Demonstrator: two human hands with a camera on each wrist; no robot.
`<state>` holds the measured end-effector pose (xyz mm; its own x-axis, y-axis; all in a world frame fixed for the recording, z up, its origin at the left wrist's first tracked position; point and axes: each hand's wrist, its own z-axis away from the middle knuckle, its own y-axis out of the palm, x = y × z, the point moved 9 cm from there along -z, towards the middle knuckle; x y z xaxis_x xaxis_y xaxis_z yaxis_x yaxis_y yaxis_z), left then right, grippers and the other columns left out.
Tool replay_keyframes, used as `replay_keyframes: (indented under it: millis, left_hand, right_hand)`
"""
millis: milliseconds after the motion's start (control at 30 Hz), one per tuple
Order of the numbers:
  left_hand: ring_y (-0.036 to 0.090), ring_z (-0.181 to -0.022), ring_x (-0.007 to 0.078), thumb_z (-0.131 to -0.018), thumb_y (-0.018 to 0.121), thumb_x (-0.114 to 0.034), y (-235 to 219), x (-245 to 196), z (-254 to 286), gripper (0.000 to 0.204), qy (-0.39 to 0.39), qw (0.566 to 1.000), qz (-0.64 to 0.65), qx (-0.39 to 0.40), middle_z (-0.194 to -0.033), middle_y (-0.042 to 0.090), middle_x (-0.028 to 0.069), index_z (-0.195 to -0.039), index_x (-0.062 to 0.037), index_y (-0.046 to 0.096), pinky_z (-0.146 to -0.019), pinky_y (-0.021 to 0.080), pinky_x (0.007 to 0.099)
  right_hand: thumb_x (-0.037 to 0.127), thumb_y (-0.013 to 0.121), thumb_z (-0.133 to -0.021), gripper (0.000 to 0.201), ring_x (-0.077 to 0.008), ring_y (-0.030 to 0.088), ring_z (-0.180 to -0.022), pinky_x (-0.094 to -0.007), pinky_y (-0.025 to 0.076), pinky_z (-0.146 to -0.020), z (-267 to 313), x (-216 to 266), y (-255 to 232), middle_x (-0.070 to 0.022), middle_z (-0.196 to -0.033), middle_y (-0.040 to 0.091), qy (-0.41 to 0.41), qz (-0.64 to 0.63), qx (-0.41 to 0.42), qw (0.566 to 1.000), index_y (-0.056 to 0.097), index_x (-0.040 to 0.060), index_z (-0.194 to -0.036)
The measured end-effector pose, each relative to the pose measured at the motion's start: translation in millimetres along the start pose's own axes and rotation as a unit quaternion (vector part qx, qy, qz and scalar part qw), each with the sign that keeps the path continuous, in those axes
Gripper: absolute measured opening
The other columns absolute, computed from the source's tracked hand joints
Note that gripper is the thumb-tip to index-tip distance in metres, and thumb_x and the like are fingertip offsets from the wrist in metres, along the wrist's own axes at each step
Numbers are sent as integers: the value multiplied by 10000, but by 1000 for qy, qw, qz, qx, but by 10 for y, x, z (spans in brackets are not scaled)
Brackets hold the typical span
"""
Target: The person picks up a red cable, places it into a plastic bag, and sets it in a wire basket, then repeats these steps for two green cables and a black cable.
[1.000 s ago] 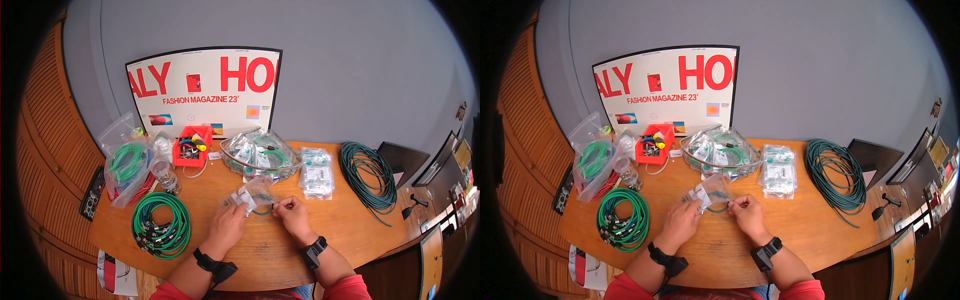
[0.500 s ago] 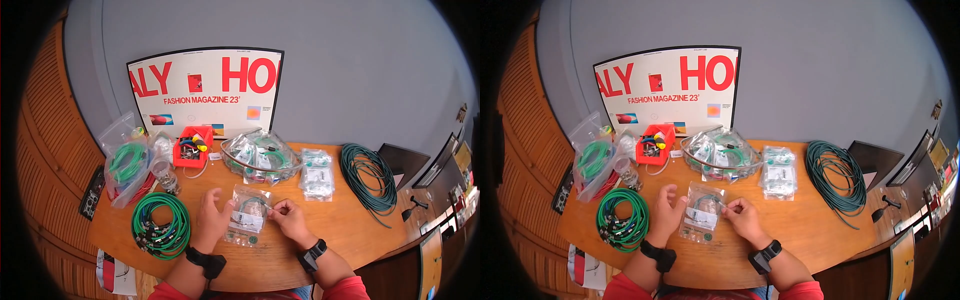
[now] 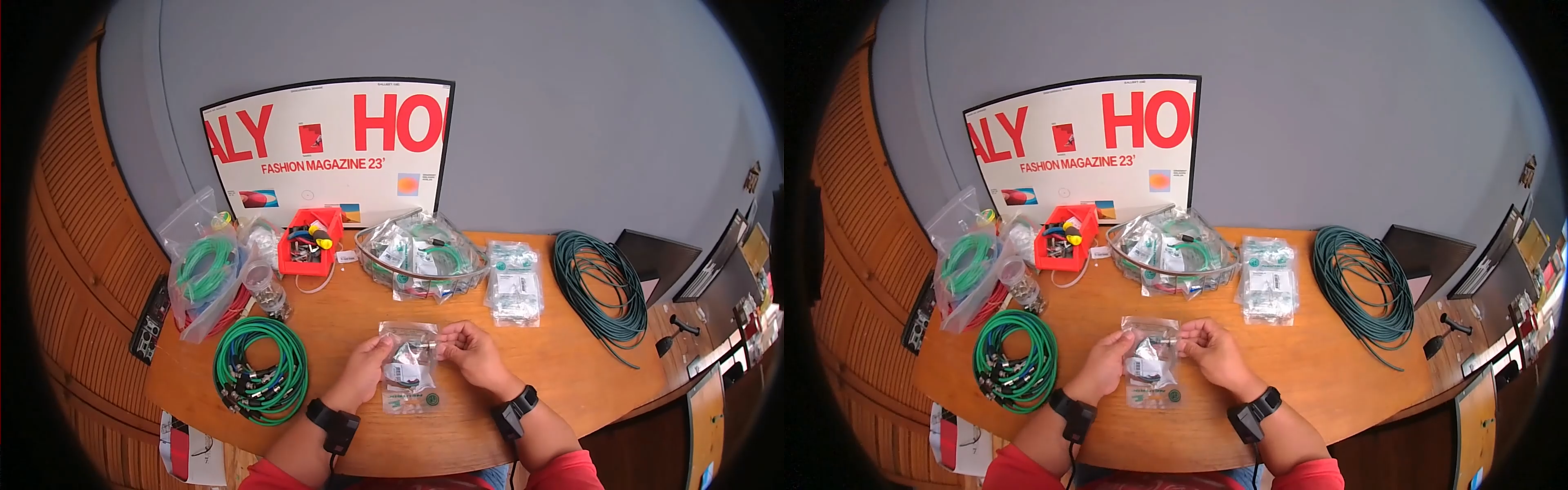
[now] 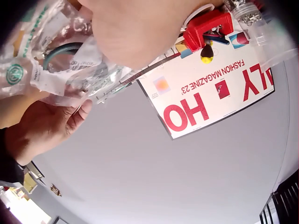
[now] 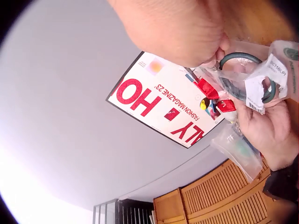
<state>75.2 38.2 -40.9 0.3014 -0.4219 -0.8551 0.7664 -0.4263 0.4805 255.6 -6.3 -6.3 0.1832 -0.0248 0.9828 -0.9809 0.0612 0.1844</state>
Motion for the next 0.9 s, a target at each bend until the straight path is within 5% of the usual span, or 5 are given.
replay_keyframes:
  millis: [167, 267, 567, 767, 900]
  left_hand:
    - [654, -1014, 158, -1069, 490, -211, 40, -6, -17, 313, 30, 998, 61, -18, -1152, 675, 85, -1240, 32, 587, -910, 538, 317]
    - [670, -1096, 235, -1021, 552, -137, 288, 8, 14, 352, 14, 995, 52, 84, -1242, 660, 142, -1325, 38, 537, -976, 531, 376]
    - [670, -1026, 174, -966, 610, -48, 258, -92, 55, 303, 4, 998, 14, 58, -1122, 697, 81, -1262, 15, 602, -902, 542, 320]
    - [665, -1039, 182, -930, 632, -28, 259, -177, 39, 355, 61, 996, -9, 63, -1163, 690, 105, -1279, 30, 599, -908, 532, 320]
    - [662, -1038, 175, -940, 619, -22, 153, -177, 9, 361, 68, 997, -8, 36, -1153, 693, 100, -1296, 27, 593, -902, 536, 314]
  right_hand:
    - [-57, 617, -948, 230, -142, 672, -898, -273, 579, -791, -4, -12, -53, -94, -1053, 662, -16, 31, -22, 999, 535, -33, -1162]
    - [-71, 627, -939, 228, -157, 684, -839, -290, 578, -757, 5, -11, 16, -107, -993, 675, 1, -3, -4, 1000, 532, -9, -1137]
    - [229, 605, -1025, 299, -136, 657, -970, -278, 544, -792, 23, -49, -137, -67, -1034, 667, 60, 52, -58, 995, 544, 12, -1220]
    - [202, 635, -1011, 421, -114, 574, -1135, -291, 474, -981, 210, -58, 510, -53, -1252, 646, 89, 82, 189, 974, 538, -24, -1352]
    - [171, 638, -1006, 289, -85, 605, -938, -265, 509, -829, 141, -343, 320, -7, -1067, 690, 122, 97, 156, 975, 636, -2, -1238]
